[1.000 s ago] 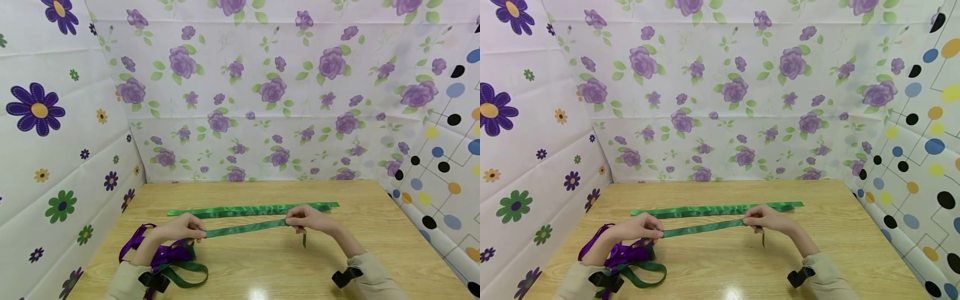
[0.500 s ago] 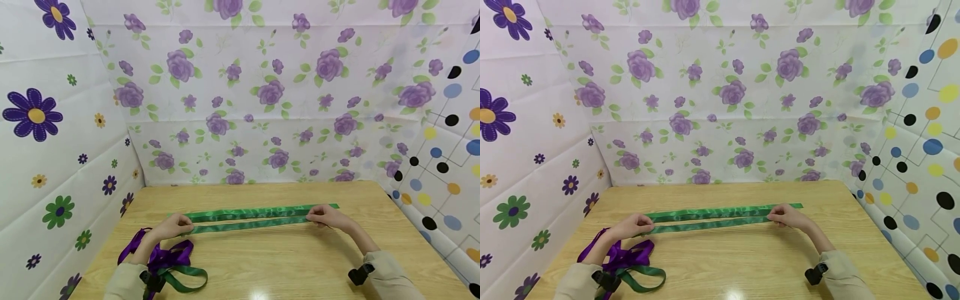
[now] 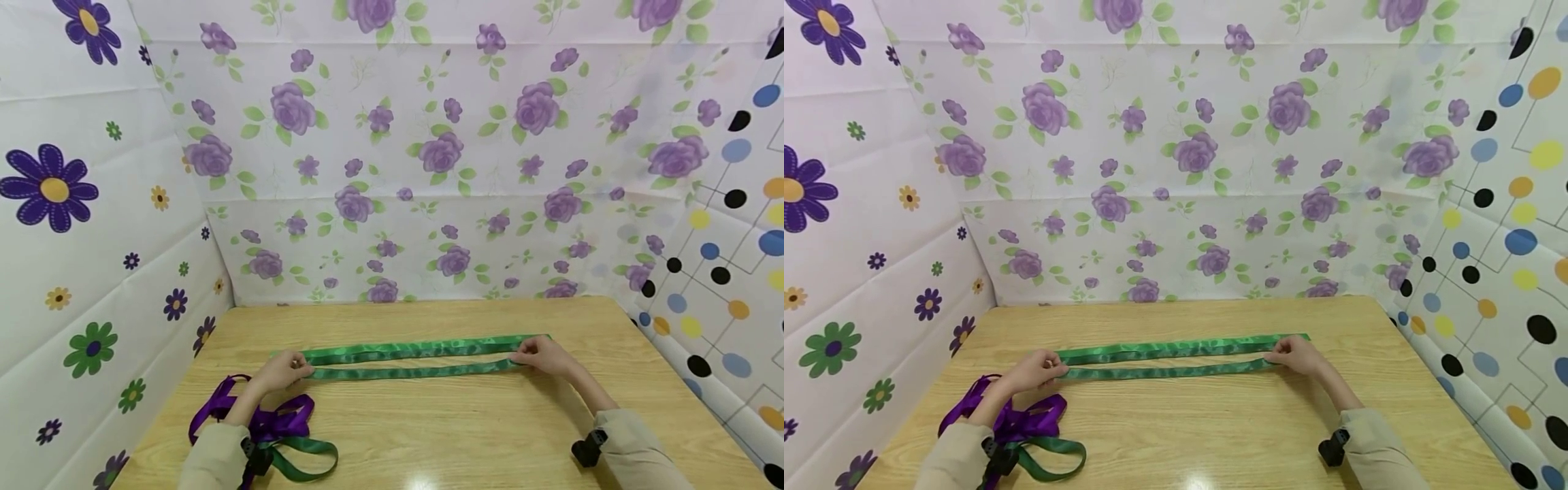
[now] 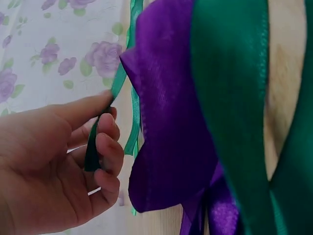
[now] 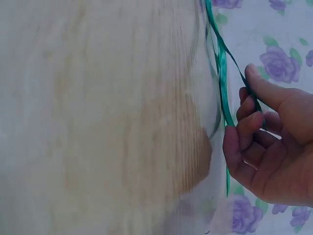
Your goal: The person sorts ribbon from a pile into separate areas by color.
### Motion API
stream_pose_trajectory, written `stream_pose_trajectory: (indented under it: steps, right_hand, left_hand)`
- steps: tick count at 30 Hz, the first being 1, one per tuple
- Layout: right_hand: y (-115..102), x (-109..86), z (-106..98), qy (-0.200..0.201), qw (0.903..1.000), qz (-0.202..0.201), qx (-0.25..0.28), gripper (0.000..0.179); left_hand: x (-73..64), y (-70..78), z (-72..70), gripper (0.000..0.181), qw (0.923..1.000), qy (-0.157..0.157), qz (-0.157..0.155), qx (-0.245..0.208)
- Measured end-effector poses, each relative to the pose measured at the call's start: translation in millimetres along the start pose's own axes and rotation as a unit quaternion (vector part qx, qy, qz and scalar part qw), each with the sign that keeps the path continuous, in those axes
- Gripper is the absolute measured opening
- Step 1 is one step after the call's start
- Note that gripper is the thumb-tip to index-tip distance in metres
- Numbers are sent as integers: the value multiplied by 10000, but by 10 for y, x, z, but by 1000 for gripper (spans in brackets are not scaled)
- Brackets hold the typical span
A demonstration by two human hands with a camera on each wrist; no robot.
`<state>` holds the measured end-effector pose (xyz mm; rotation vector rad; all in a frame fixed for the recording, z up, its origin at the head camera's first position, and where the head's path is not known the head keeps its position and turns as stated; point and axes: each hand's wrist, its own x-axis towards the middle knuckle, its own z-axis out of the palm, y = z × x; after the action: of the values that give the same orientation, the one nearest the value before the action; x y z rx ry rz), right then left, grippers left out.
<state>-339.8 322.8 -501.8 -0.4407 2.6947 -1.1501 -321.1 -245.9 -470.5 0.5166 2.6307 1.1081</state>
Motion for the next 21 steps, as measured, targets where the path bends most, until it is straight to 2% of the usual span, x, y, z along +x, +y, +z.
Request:
stream_pose_trajectory:
  steps: [5, 8, 11, 17, 21]
  right_hand:
    - [36, 2, -39, 202, 9997, 119, 109, 21]
    - [53, 7, -62, 306, 9992, 221, 143, 19]
    - [68, 13, -82, 468, 9980, 417, -23, 17]
    - [38, 23, -89, 826, 9939, 581, -443, 14]
    - [16, 21, -74, 999, 9905, 669, -669, 14]
  left_hand:
    - [1, 8, 4, 12, 9987, 213, -144, 450]
    - [6, 22, 14, 10, 9968, 463, -246, 596]
    - [27, 32, 37, 8, 9941, 756, -467, 622]
    - [75, 22, 74, 10, 9817, 1325, -1146, 742]
    - [77, 11, 68, 8, 9799, 1392, -1199, 772]
